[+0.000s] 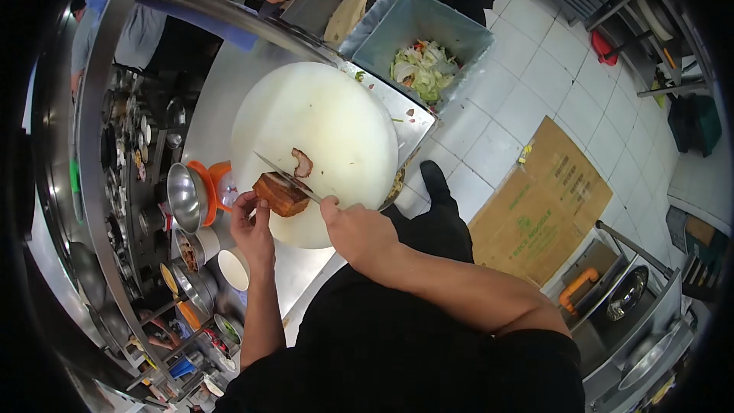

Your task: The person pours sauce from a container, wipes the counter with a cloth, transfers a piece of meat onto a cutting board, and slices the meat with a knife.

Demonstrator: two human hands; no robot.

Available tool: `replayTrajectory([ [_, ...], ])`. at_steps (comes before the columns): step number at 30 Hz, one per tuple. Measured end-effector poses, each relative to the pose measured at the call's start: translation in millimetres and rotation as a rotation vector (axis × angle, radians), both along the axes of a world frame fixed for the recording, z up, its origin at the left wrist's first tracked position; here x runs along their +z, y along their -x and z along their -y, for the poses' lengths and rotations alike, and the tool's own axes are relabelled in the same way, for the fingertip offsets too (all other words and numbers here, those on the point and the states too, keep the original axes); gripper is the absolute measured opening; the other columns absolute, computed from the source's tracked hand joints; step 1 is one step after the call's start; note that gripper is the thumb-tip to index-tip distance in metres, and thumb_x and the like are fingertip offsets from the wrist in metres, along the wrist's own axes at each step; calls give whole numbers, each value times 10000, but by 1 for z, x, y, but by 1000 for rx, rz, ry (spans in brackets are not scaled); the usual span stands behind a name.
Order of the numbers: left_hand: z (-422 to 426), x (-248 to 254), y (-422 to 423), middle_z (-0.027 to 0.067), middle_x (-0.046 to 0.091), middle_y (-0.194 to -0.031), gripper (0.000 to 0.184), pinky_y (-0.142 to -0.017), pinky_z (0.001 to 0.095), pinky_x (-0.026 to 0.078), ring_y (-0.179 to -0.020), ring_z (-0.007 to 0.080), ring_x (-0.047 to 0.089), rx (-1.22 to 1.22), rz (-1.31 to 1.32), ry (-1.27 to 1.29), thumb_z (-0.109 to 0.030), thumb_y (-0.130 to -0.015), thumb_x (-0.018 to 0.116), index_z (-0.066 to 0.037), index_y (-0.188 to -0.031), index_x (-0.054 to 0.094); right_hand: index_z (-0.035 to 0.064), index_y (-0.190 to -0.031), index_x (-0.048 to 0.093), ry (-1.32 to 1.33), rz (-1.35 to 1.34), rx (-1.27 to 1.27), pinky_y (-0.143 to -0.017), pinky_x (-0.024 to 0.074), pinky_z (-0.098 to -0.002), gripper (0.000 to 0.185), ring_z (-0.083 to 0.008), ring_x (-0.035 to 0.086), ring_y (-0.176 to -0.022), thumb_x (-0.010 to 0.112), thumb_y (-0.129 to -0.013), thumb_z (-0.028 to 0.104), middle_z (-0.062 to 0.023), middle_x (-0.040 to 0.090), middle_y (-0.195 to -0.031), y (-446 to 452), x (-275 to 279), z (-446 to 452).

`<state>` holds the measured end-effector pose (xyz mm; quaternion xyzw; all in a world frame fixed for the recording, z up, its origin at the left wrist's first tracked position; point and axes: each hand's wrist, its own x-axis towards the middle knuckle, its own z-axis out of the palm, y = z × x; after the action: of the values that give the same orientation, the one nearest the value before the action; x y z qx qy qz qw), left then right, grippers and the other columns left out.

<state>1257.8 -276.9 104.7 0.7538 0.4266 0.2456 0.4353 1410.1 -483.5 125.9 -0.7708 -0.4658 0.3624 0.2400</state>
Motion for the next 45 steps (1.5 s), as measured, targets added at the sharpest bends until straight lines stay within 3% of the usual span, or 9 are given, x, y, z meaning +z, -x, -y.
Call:
replayTrajectory([
  [7,2,-2,2,57,716,-1111,250,-935,297,500,-1034,133,642,32,38,58,-65,-1007,735,-12,-1237,651,-8,-1130,456,-7,19,-13,-623,609,-496,222,-406,740,-742,568,-944,38,-245,704,-823,-11,-3,8],
  [10,3,0,1,58,712,-1123,248,-930,302,501,-1035,135,643,26,42,55,-65,-1007,731,-11,-1236,654,-5,-1107,459,34,-4,-31,-624,609,-501,201,-401,737,-732,569,-946,41,-241,701,-812,-2,22,33],
  [17,-2,7,0,76,707,-1124,292,-913,299,537,-1035,155,663,3,12,54,-105,-1005,743,4,-1261,656,-10,-1114,504,20,8,-81,-675,630,-506,176,-414,775,-821,576,-970,62,-248,736,-861,-4,-6,-6],
  [25,18,-7,27,133,608,-1402,492,-1100,363,446,-1266,199,559,79,148,146,-181,-1046,639,3,-1487,518,-5,-1172,499,125,-53,65,-780,583,-562,231,-455,749,-871,575,-989,114,-265,741,-905,-40,24,57],
  [32,35,-5,38,138,569,-1528,700,-1118,475,414,-1382,291,524,-1,-136,-127,-274,-967,760,-28,-1553,468,-1,-1169,497,151,114,-70,-805,573,-580,205,-492,730,-882,514,-1058,171,-276,737,-904,-95,32,74],
  [36,40,-9,25,156,608,-1441,709,-1055,448,454,-1268,279,584,33,-138,-164,-330,-967,785,-15,-1535,500,6,-1166,491,167,231,-192,-813,565,-598,216,-488,729,-882,517,-1065,195,-277,737,-894,-102,38,77],
  [39,40,-5,5,177,627,-1336,738,-987,403,486,-1118,266,618,135,-251,-11,-431,-966,790,5,-1505,538,4,-1174,483,56,219,-160,-808,556,-610,215,-485,729,-883,507,-1061,185,-277,738,-897,-91,46,76],
  [41,34,-10,-11,193,628,-1244,781,-927,383,506,-996,264,611,135,-277,64,-522,-960,776,22,-1478,560,-1,-1179,479,105,76,-114,-816,551,-607,237,-488,727,-904,529,-1038,183,-284,738,-917,-83,42,72],
  [45,42,3,-44,221,622,-1272,821,-964,410,514,-1070,314,632,125,-274,14,-564,-950,764,16,-1487,544,-10,-1263,465,76,-40,-143,-874,532,-592,328,-512,706,-957,543,-1023,199,-310,729,-965,-76,44,80],
])
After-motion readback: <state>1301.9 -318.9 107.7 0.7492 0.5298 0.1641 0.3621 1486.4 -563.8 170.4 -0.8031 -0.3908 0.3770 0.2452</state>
